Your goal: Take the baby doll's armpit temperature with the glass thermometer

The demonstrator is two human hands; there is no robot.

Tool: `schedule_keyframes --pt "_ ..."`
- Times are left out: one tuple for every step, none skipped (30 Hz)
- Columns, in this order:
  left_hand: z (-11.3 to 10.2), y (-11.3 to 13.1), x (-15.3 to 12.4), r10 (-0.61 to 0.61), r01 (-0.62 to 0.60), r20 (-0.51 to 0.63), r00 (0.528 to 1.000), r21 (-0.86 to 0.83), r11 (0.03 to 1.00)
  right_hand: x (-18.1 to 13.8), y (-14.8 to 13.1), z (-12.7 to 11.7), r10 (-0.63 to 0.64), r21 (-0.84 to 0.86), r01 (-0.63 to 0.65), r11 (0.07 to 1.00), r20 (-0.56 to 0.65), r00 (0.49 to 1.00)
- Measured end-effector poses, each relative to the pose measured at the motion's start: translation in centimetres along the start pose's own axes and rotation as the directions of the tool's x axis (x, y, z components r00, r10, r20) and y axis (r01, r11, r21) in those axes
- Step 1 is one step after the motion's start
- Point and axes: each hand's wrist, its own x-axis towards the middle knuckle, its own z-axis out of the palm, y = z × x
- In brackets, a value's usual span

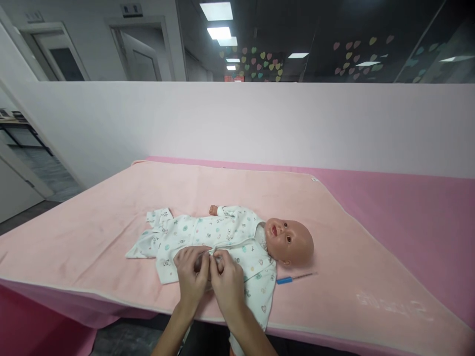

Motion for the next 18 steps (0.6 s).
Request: schedule_keyframes --pt "0.02 0.0 0.02 -0.002 0.002 -0.004 1.0 -0.003 1.0 -0.09 0.06 0.01 -0.01 -0.001 0.01 1.0 -0.005 1.0" --pt "0.03 0.02 0.05 -0.003 0.003 -0.008 1.0 -0.005 1.0 -0.18 0.08 0.01 -0.017 0.002 0.017 1.0 -0.007 1.0" --pt "0.04 0.04 0.07 -0.005 0.004 -0.011 1.0 -0.006 1.0 -0.26 0.07 0.02 -0.024 0.007 0.024 1.0 -0.007 1.0" --pt "0.05 0.07 0.1 -0.006 0.006 -0.014 1.0 -0.006 1.0 -0.33 0.04 0.04 -0.029 0.011 0.029 1.0 -0.005 1.0" --pt "0.05 0.1 0.11 -0.009 0.009 -0.015 1.0 -0.006 1.0 -0.39 0.02 0.08 -0.033 0.013 0.033 0.999 -0.003 0.999" --pt "0.05 0.13 0.13 -0.009 0.009 -0.013 1.0 -0.007 1.0 -0.43 0.01 0.12 -0.034 0.015 0.035 0.999 -0.003 0.999" --pt "0.04 0.14 0.13 -0.01 0.01 -0.011 1.0 -0.007 1.0 -0.45 0.02 0.18 -0.032 0.017 0.032 0.999 -0.004 0.999" --pt "0.04 0.15 0.12 -0.011 0.011 -0.009 1.0 -0.007 1.0 -0.46 0.05 0.23 -0.025 0.02 0.026 0.999 -0.006 1.0" --pt "0.03 0.14 0.1 -0.011 0.011 -0.008 1.0 -0.007 1.0 -0.44 0.09 0.28 -0.014 0.024 0.014 1.0 -0.009 1.0" --pt "0.03 0.11 0.08 -0.012 0.012 -0.007 1.0 -0.006 1.0 -0.4 0.13 0.32 0.002 0.025 -0.002 1.0 -0.013 1.0" --pt "0.03 0.08 0.06 -0.012 0.012 -0.006 1.0 -0.006 1.0 -0.35 0.17 0.35 0.019 0.026 -0.018 0.999 -0.016 1.0" --pt "0.03 0.04 0.04 -0.011 0.011 -0.007 1.0 -0.007 1.0 -0.28 0.19 0.36 0.035 0.027 -0.035 0.999 -0.017 0.999" --pt "0.03 0.0 0.02 -0.011 0.011 -0.007 1.0 -0.008 1.0 -0.2 0.19 0.35 0.049 0.03 -0.049 0.998 -0.015 0.999" --pt "0.04 -0.04 0.0 -0.008 0.008 -0.005 1.0 -0.01 1.0 -0.11 0.17 0.33 0.064 0.04 -0.063 0.997 -0.012 0.998" --pt "0.04 -0.06 -0.01 -0.005 0.005 -0.005 1.0 -0.012 1.0 -0.02 0.11 0.28 0.078 0.058 -0.078 0.995 -0.005 0.997" --pt "0.04 -0.07 -0.03 0.0 0.0 -0.005 1.0 -0.011 1.0 0.07 0.04 0.23 0.094 0.086 -0.094 0.992 0.005 0.996" --pt "0.04 -0.06 -0.05 0.005 -0.005 -0.007 1.0 -0.007 1.0 0.13 -0.05 0.17 0.112 0.12 -0.113 0.986 0.017 0.994" --pt "0.03 -0.04 -0.08 0.009 -0.009 -0.011 1.0 0.001 1.0 0.19 -0.14 0.12 0.131 0.158 -0.134 0.978 0.029 0.991"
